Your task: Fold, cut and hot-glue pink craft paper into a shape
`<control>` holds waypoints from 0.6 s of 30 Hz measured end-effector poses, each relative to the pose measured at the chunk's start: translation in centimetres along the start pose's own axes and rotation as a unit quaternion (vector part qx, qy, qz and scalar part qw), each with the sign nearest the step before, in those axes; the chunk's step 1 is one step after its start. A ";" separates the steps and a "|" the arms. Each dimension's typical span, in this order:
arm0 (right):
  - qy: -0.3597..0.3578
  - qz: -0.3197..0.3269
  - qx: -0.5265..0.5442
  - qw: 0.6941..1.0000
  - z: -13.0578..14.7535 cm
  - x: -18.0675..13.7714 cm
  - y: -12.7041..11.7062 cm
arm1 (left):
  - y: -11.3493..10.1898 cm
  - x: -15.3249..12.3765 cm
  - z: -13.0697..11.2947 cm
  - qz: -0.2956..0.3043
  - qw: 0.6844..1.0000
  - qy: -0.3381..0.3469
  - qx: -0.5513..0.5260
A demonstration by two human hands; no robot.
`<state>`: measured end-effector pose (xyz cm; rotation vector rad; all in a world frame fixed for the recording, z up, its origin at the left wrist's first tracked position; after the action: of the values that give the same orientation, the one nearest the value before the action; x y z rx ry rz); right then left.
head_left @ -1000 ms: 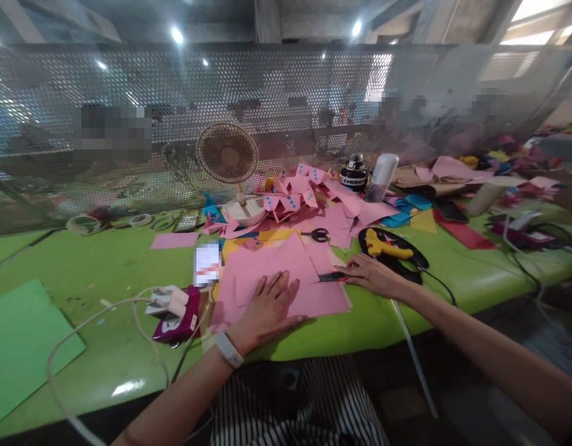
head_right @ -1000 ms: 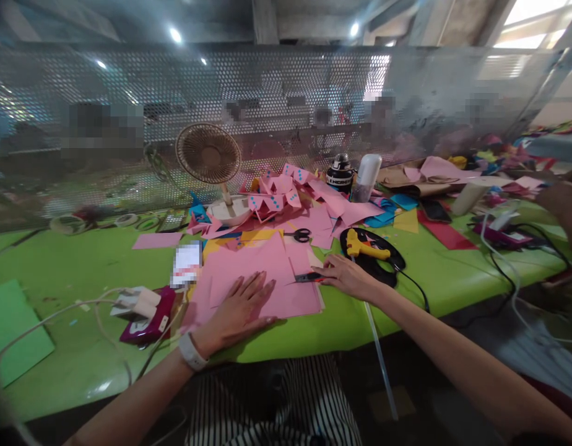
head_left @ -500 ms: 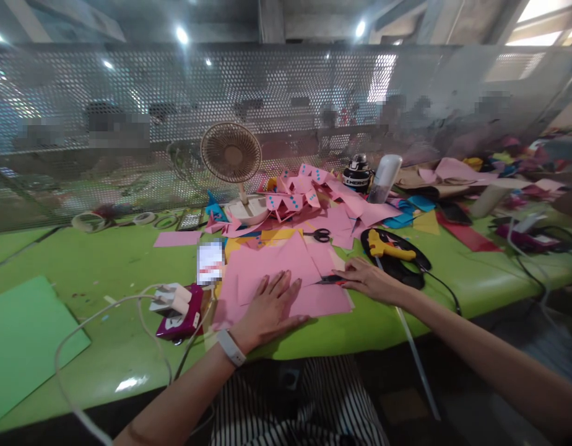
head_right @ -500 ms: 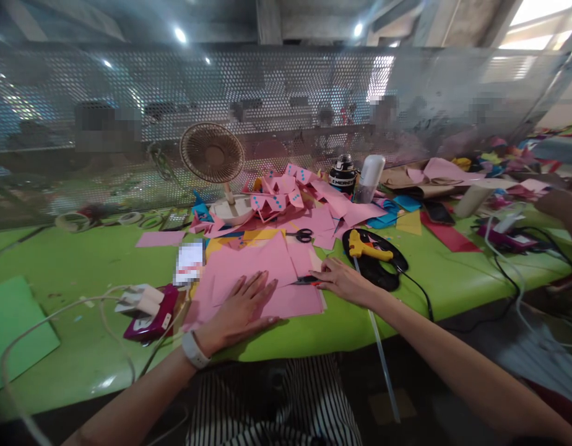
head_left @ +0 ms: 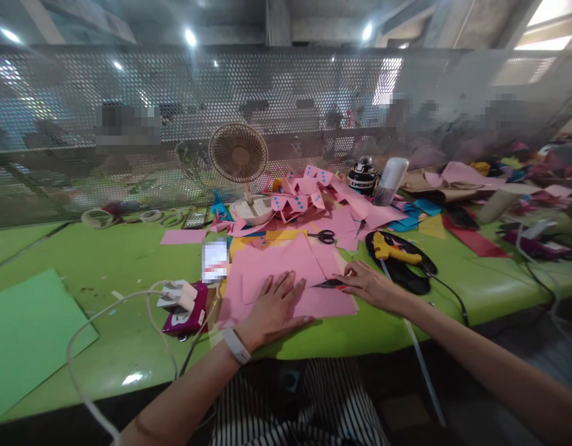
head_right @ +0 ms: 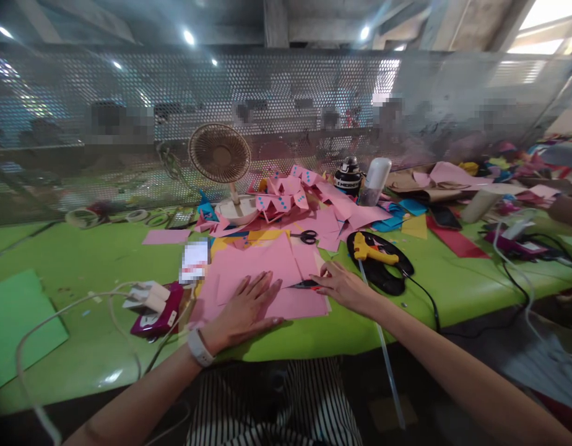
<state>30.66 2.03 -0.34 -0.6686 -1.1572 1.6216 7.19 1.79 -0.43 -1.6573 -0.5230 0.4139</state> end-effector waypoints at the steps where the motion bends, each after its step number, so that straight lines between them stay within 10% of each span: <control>1: -0.001 0.001 0.000 1.000 0.1 -0.1 0.0 | 0.0 0.0 0.0 -0.002 1.000 0.001 0.000; 18: -0.024 -0.024 -0.011 0.999 1.2 -0.4 0.6 | -0.1 -0.2 -0.1 -0.001 1.000 0.004 -0.009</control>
<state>29.56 1.22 -0.52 -0.6152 -1.2176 1.5946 7.11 1.61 -0.32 -1.6756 -0.5246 0.4020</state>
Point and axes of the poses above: each hand's wrist, its own x-axis towards the middle knuckle, its own y-axis out of the palm, z = x × y, the point moved 6 cm from there along x, towards the middle knuckle, and after that the axes turned 9 degrees about y, right-handed, at the moved point
